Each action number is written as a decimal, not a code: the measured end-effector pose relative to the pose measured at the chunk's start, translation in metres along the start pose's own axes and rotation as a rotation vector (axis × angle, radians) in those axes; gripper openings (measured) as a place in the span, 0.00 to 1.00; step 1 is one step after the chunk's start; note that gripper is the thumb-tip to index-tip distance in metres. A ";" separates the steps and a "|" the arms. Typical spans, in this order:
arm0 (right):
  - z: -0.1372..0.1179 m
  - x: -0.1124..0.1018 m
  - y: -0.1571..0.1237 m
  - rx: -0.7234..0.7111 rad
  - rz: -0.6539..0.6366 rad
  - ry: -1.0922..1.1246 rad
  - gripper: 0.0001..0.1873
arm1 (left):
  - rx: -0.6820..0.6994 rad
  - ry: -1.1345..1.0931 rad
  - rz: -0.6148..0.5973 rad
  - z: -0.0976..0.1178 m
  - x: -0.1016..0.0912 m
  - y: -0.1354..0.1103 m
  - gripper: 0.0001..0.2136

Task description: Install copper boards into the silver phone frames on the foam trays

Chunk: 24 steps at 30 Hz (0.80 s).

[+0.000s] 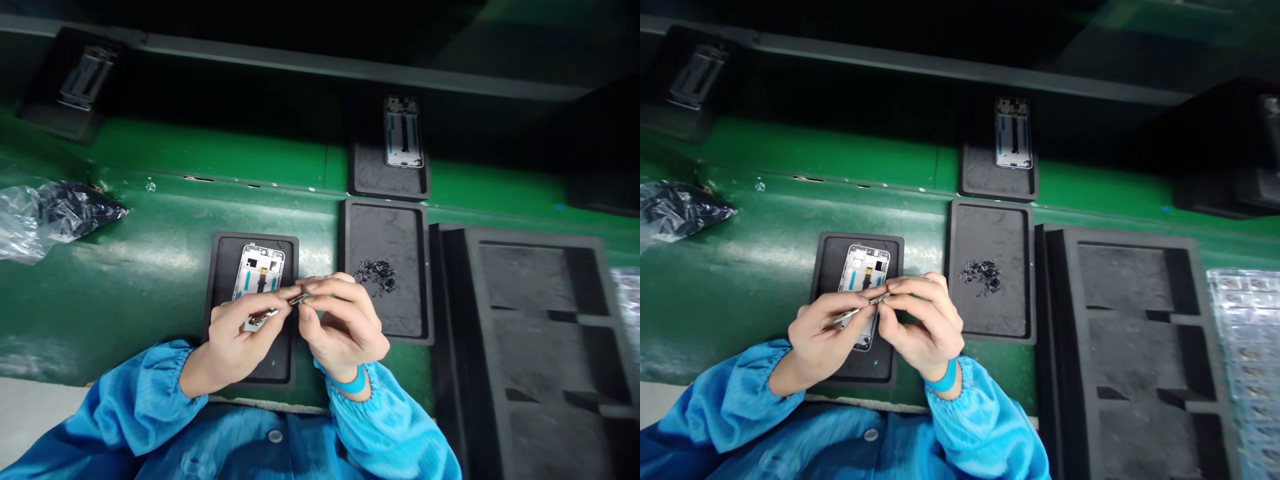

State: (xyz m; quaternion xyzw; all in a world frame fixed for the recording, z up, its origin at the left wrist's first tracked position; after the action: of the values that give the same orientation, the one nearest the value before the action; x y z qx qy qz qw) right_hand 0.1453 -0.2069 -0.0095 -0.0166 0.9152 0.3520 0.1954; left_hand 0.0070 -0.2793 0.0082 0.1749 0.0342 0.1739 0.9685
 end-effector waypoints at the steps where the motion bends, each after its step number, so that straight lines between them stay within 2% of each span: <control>1: 0.000 0.000 0.000 0.001 0.002 0.001 0.06 | 0.000 -0.005 -0.001 0.000 0.000 0.000 0.11; 12: -0.002 0.004 -0.001 0.039 0.046 0.069 0.08 | 0.015 -0.059 -0.022 -0.002 0.000 -0.002 0.12; 18: -0.002 0.004 0.002 0.036 -0.008 0.201 0.09 | 0.024 -0.093 -0.014 -0.004 -0.002 -0.003 0.12; 24: -0.004 0.003 0.002 0.102 -0.031 0.246 0.09 | 0.034 -0.118 -0.037 -0.006 -0.002 -0.003 0.12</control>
State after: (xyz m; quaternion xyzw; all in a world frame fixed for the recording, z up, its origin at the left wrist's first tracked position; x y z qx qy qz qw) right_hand 0.1405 -0.2072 -0.0068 -0.0639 0.9485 0.2974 0.0879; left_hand 0.0050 -0.2809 0.0013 0.2007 -0.0165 0.1447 0.9688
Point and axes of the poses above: each hand's wrist, its own y-axis towards the middle knuckle, its own x-axis out of the palm, z = x × y, the point moved 1 cm from there along y, towards the middle knuckle, and after that the axes turned 14 degrees about -y, right-handed, at the moved point
